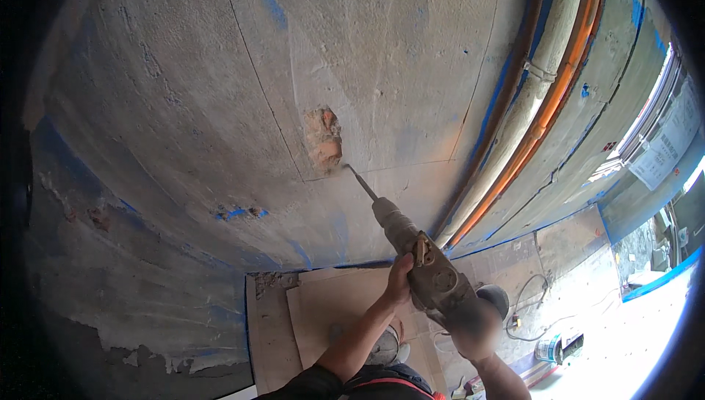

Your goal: Use a jackhammer or large rotary hammer to break a hole in a concrete wall.

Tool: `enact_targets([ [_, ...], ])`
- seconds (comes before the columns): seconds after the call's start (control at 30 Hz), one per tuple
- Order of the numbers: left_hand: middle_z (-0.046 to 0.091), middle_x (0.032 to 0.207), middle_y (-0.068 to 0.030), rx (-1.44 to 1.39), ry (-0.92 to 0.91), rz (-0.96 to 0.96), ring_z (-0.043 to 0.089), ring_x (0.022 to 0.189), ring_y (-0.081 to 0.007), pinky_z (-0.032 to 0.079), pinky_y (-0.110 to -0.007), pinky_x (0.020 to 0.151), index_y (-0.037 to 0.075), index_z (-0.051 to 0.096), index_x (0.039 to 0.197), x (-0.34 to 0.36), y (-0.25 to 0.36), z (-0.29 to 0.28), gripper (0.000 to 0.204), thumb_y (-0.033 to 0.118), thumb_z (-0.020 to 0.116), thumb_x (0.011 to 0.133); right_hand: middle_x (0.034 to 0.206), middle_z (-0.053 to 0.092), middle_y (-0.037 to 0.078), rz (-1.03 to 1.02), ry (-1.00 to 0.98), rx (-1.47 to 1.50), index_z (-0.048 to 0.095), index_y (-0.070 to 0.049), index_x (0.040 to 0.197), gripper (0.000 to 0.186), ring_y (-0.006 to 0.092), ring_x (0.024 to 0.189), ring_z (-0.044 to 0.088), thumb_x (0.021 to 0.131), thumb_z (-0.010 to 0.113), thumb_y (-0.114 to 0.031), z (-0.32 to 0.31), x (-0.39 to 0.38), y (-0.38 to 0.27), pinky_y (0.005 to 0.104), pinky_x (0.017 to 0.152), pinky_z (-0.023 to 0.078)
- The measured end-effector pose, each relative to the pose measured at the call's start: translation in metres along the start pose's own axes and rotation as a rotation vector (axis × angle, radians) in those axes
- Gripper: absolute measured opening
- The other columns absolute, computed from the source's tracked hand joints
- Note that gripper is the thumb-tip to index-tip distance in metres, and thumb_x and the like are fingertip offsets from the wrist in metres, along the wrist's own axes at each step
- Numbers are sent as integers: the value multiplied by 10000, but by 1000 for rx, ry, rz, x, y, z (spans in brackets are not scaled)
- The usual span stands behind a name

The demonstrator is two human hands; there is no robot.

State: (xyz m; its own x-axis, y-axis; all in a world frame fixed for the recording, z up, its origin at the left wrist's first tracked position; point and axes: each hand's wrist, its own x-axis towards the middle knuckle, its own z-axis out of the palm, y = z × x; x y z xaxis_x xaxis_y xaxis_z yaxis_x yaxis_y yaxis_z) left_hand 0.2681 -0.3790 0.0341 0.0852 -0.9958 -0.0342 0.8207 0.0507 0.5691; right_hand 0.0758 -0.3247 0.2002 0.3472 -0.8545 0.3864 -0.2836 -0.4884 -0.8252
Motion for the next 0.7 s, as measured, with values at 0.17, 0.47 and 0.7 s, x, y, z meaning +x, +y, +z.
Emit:
enact_targets([
  [0.17,688,1251,-51,104,118,90,625,1154,-176,458,-339,1069,16,645,1354,13,-4,35,668,547,724,957,750,690,81,40,-9,10,675,5,850,218,184,645,664,769,684,-197,-32,0,45,330,612,517],
  [0.47,710,1230,-38,209,158,194,615,1144,-134,474,-320,1036,10,694,1293,46,-10,67,581,509,702,998,689,653,29,173,-66,260,664,-5,840,142,111,579,620,801,682,-141,-63,43,63,273,540,487],
  [0.7,714,1225,-63,229,207,177,633,1105,-142,490,-313,1004,-19,693,1297,67,0,84,605,509,703,1003,717,660,45,301,-62,281,669,12,840,101,118,582,616,796,642,-75,-76,76,61,279,531,480],
])
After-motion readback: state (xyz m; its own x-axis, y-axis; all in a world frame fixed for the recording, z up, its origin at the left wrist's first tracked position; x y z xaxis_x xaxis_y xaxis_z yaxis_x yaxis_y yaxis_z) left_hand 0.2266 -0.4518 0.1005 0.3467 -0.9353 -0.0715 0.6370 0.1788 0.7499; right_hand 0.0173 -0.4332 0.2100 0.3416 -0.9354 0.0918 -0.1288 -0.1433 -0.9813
